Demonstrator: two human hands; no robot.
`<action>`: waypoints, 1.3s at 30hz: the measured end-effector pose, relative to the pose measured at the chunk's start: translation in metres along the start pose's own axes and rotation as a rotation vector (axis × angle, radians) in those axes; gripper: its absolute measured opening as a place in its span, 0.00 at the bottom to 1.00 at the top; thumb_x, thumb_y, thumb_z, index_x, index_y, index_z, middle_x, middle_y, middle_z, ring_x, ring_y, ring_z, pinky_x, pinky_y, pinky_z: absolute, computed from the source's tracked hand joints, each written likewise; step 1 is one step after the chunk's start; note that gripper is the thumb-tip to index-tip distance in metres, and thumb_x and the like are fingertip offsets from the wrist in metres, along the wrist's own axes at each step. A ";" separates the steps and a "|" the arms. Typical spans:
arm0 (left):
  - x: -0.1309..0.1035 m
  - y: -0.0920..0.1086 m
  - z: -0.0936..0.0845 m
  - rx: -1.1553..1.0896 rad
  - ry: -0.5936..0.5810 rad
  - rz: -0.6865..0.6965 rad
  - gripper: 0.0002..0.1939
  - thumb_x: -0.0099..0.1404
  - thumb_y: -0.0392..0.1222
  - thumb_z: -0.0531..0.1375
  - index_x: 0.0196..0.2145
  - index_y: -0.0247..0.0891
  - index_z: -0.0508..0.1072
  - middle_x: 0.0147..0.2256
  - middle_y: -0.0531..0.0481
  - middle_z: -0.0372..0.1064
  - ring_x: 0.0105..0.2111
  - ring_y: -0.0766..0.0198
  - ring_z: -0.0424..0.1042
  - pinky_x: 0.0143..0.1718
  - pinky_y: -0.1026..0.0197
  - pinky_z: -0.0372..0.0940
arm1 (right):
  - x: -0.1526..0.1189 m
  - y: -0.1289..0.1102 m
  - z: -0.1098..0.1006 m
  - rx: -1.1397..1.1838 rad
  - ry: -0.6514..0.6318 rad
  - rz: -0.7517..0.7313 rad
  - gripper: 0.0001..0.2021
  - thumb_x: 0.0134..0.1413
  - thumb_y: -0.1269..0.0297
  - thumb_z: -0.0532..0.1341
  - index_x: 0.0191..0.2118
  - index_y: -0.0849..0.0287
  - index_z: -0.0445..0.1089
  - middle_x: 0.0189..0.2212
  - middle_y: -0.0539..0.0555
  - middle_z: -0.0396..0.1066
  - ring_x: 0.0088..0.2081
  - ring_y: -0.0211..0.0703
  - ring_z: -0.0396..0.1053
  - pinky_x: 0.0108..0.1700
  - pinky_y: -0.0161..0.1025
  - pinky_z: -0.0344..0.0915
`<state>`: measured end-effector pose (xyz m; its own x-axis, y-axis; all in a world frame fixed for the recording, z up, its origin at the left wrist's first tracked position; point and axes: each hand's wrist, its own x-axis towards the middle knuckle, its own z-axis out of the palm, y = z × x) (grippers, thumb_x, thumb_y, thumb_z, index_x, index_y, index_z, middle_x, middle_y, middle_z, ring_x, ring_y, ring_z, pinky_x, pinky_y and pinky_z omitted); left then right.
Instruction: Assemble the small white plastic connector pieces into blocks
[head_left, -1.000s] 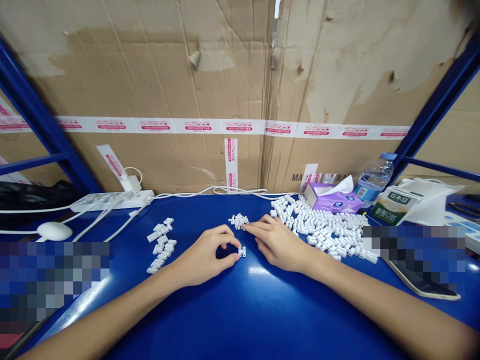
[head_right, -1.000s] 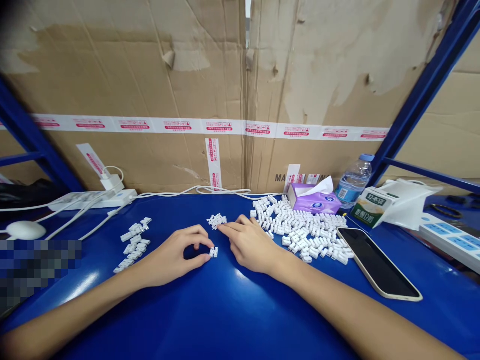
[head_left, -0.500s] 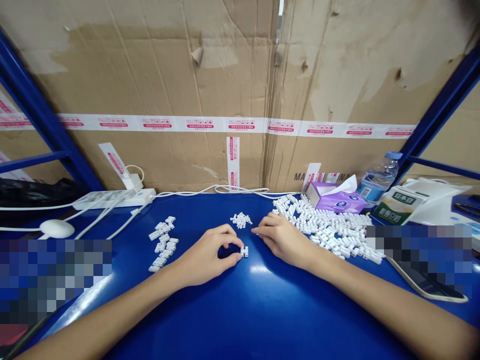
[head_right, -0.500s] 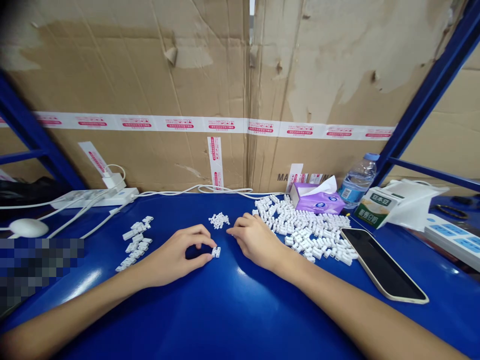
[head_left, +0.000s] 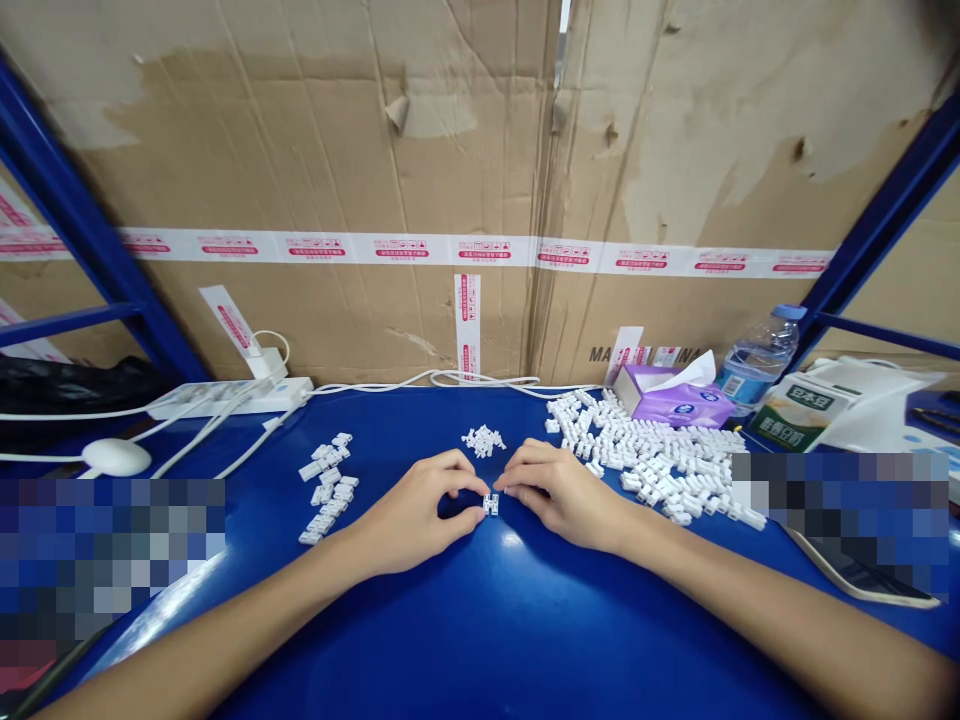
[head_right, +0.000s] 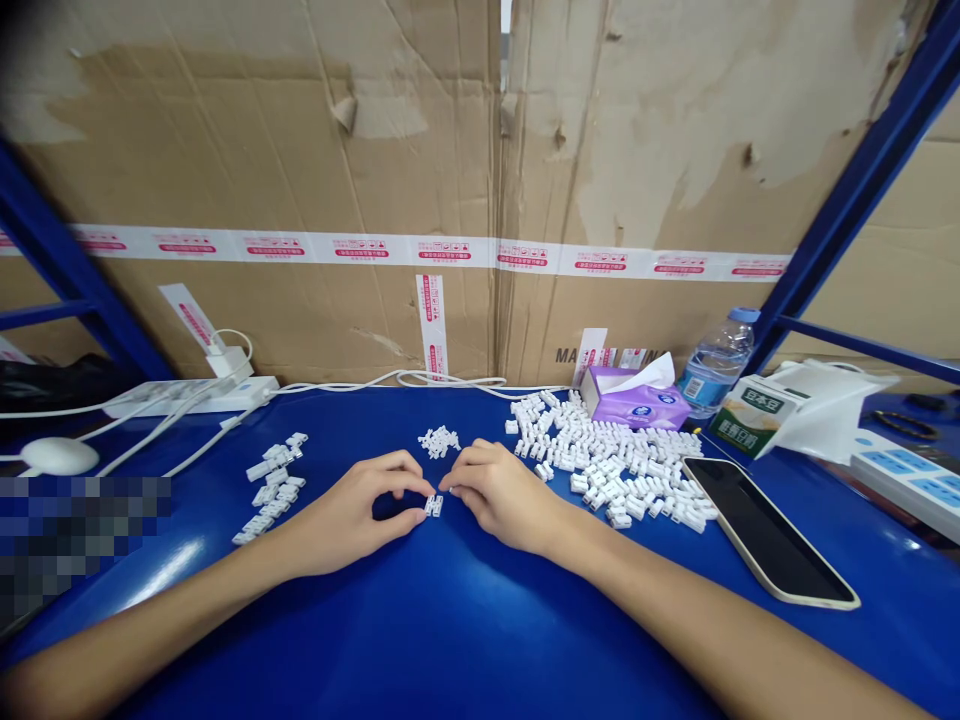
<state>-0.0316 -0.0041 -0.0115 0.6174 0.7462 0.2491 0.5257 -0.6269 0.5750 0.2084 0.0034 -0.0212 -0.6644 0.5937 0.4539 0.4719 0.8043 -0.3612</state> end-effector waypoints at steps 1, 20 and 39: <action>0.000 0.000 0.000 0.001 0.003 0.003 0.09 0.68 0.42 0.61 0.43 0.44 0.80 0.42 0.50 0.72 0.36 0.63 0.71 0.41 0.60 0.67 | 0.000 -0.001 0.000 0.023 0.003 -0.002 0.13 0.66 0.76 0.58 0.47 0.56 0.78 0.40 0.56 0.77 0.42 0.45 0.70 0.46 0.45 0.67; 0.000 0.006 0.000 0.032 -0.019 -0.004 0.08 0.68 0.42 0.61 0.39 0.43 0.80 0.41 0.49 0.71 0.40 0.59 0.71 0.41 0.59 0.65 | 0.000 -0.010 0.004 0.078 0.022 -0.067 0.13 0.66 0.75 0.58 0.47 0.56 0.78 0.39 0.56 0.77 0.42 0.46 0.69 0.45 0.46 0.67; 0.000 0.005 -0.001 0.025 -0.019 0.009 0.06 0.69 0.40 0.61 0.38 0.42 0.80 0.40 0.51 0.71 0.41 0.60 0.71 0.44 0.59 0.64 | -0.001 -0.011 0.002 -0.015 -0.039 -0.085 0.14 0.66 0.76 0.57 0.48 0.55 0.78 0.42 0.55 0.76 0.44 0.47 0.67 0.47 0.48 0.64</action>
<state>-0.0295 -0.0069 -0.0085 0.6330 0.7363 0.2391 0.5344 -0.6390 0.5533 0.2033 -0.0059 -0.0195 -0.7244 0.5217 0.4507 0.4209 0.8524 -0.3103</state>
